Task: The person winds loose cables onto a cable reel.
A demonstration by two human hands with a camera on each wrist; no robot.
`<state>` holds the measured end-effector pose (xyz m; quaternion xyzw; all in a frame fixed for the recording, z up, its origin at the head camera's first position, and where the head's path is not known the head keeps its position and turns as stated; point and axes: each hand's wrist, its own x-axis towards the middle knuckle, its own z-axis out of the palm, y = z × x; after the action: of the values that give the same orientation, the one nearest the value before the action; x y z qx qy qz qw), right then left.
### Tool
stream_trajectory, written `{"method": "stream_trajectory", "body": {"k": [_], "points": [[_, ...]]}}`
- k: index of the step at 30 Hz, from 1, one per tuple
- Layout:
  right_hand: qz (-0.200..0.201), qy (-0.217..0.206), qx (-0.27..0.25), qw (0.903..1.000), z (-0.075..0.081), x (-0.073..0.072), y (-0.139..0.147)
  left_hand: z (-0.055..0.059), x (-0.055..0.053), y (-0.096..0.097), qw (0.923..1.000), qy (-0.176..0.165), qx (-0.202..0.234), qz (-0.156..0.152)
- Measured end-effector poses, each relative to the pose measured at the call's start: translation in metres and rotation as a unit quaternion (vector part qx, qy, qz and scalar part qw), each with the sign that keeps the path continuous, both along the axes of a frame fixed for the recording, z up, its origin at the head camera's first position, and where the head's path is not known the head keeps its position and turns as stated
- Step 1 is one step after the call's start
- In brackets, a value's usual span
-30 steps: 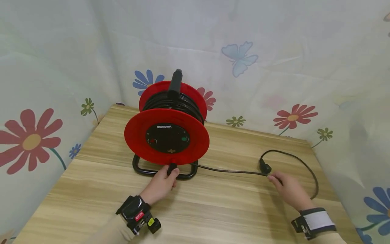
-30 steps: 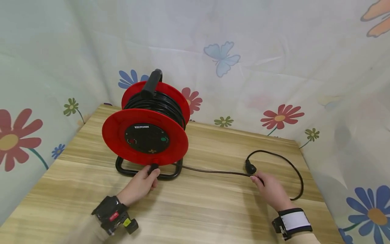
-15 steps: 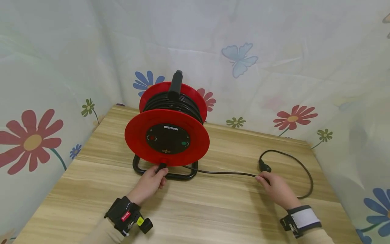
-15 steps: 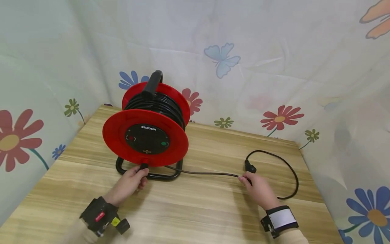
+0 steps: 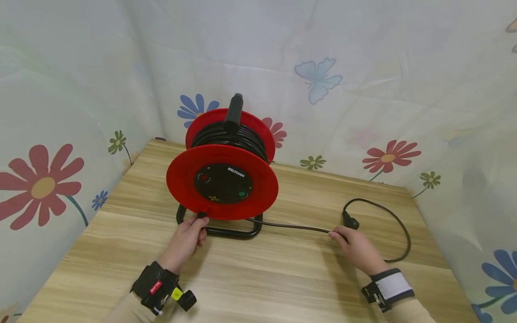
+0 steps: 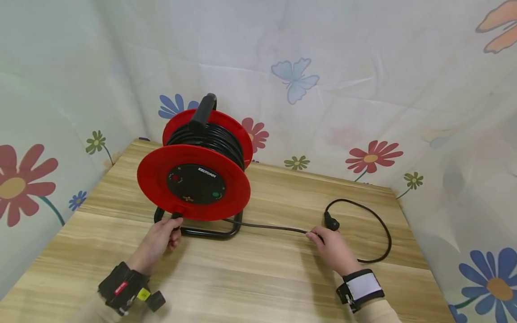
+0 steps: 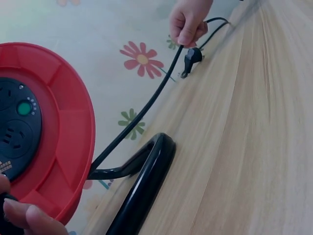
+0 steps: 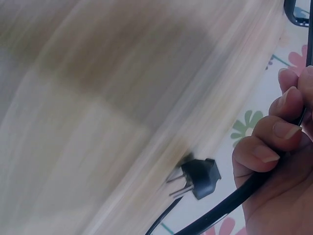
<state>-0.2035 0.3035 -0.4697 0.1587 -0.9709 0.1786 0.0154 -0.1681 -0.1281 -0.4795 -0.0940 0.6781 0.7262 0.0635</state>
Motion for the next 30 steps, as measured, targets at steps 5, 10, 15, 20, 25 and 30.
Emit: {"method": "stream_trajectory", "body": {"k": [5,10,15,20,25,30], "points": [[0.007,0.004,-0.012,0.9999,-0.003,-0.001,-0.010,0.009,0.004,-0.002,0.9986,0.007,0.023,0.048],[0.024,0.011,-0.026,0.9993,-0.006,-0.004,-0.023,0.016,0.004,-0.005,0.9926,0.015,0.090,0.080],[0.046,0.021,-0.031,0.9982,-0.009,-0.010,-0.036,0.023,0.005,-0.012,0.9862,0.036,0.135,0.090],[0.054,0.024,-0.033,0.9977,-0.012,-0.015,-0.049,0.033,0.004,-0.018,0.9830,0.058,0.152,0.085],[0.049,0.017,-0.041,0.9978,-0.016,-0.019,-0.062,0.043,0.006,-0.025,0.9818,0.093,0.147,0.077],[0.053,0.019,-0.050,0.9972,-0.018,-0.022,-0.070,0.050,0.006,-0.029,0.9838,0.118,0.120,0.061]]}}
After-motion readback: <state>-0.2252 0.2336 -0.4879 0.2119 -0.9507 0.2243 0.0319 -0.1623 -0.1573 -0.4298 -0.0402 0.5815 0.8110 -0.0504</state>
